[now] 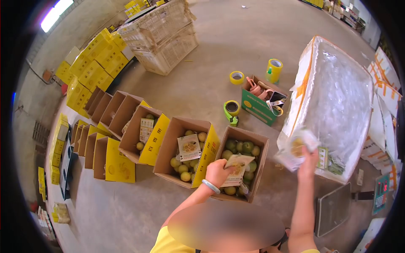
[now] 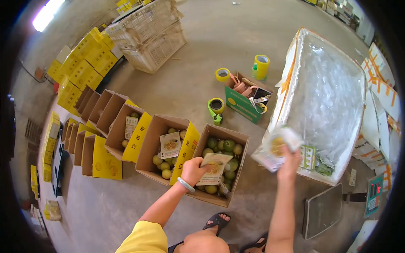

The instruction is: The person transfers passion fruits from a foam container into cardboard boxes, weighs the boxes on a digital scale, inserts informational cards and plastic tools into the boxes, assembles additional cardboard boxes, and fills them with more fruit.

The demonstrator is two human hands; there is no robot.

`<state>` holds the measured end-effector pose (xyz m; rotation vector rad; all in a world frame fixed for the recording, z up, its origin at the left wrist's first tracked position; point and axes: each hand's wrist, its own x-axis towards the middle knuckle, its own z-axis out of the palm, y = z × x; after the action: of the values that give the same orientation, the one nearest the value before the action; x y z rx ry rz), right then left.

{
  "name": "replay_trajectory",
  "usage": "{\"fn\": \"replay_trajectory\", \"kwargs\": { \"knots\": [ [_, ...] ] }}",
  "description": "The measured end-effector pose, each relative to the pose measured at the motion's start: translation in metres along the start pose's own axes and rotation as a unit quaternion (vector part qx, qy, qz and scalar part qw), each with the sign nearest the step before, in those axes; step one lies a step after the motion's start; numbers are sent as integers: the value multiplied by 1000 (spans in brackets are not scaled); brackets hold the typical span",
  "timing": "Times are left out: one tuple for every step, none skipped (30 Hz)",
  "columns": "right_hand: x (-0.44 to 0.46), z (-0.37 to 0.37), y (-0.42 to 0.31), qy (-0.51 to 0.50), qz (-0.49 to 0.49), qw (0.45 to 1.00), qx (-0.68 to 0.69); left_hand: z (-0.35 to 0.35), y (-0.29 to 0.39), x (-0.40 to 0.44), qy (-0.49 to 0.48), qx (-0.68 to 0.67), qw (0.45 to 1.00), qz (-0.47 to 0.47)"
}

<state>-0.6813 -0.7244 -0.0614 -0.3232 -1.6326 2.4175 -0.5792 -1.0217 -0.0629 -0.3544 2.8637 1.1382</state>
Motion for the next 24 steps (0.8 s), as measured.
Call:
{"fn": "replay_trajectory", "kwargs": {
  "knots": [
    [30,-27,4,47,-66,996,-32,3,-1,-2,4,11,999,40],
    [54,-53,0,63,-69,995,-44,6,1,-6,80,33,991,105],
    [76,-78,1,74,-73,992,-76,5,0,-8,155,58,972,169],
    [94,-102,3,85,-78,988,-107,-4,2,-11,151,83,971,164],
    [109,-130,7,130,-111,965,-199,-17,5,-16,184,130,964,141],
    [114,-146,13,172,-144,931,-286,-28,6,-19,219,176,953,117],
    [99,-138,7,177,-211,886,-374,-28,-9,-20,222,186,954,79],
    [69,-117,-12,182,-276,828,-453,-25,-23,-21,200,180,963,24],
    [36,-95,-24,166,-292,818,-466,-23,-33,-22,179,171,968,-31],
    [4,-74,-26,152,-309,807,-480,-27,-38,-22,96,117,984,-88],
    [-21,-60,-13,149,-313,813,-468,-31,-31,-23,89,50,989,-111],
    [-46,-53,4,68,-221,898,-374,-27,-34,-19,68,63,989,-113],
    [-71,-47,21,-14,-122,955,-271,-16,-42,-12,43,75,990,-114],
    [-96,-41,38,-97,-21,982,-162,5,-54,-3,56,103,989,-93],
    [-117,-33,53,-156,62,971,-171,12,-50,0,56,99,991,-69],
    [-142,-15,59,-147,104,971,-159,16,-47,3,56,93,993,-44],
    [-157,4,65,-184,178,958,-129,17,-46,3,85,87,993,-4],
    [-173,21,73,-219,253,937,-98,16,-47,4,86,87,993,-3],
    [-188,32,92,-196,216,945,-151,16,-49,6,79,90,992,26],
    [-189,42,91,-193,224,945,-137,14,-53,8,72,94,992,51],
    [-186,53,89,-190,232,946,-121,14,-61,16,75,98,989,76],
    [-187,56,91,-191,237,945,-121,15,-68,22,76,101,987,100],
    [-186,58,95,-185,250,940,-138,8,-64,31,41,111,988,97],
    [-182,60,100,-179,259,936,-157,4,-65,43,35,111,987,110]
  ]
}}
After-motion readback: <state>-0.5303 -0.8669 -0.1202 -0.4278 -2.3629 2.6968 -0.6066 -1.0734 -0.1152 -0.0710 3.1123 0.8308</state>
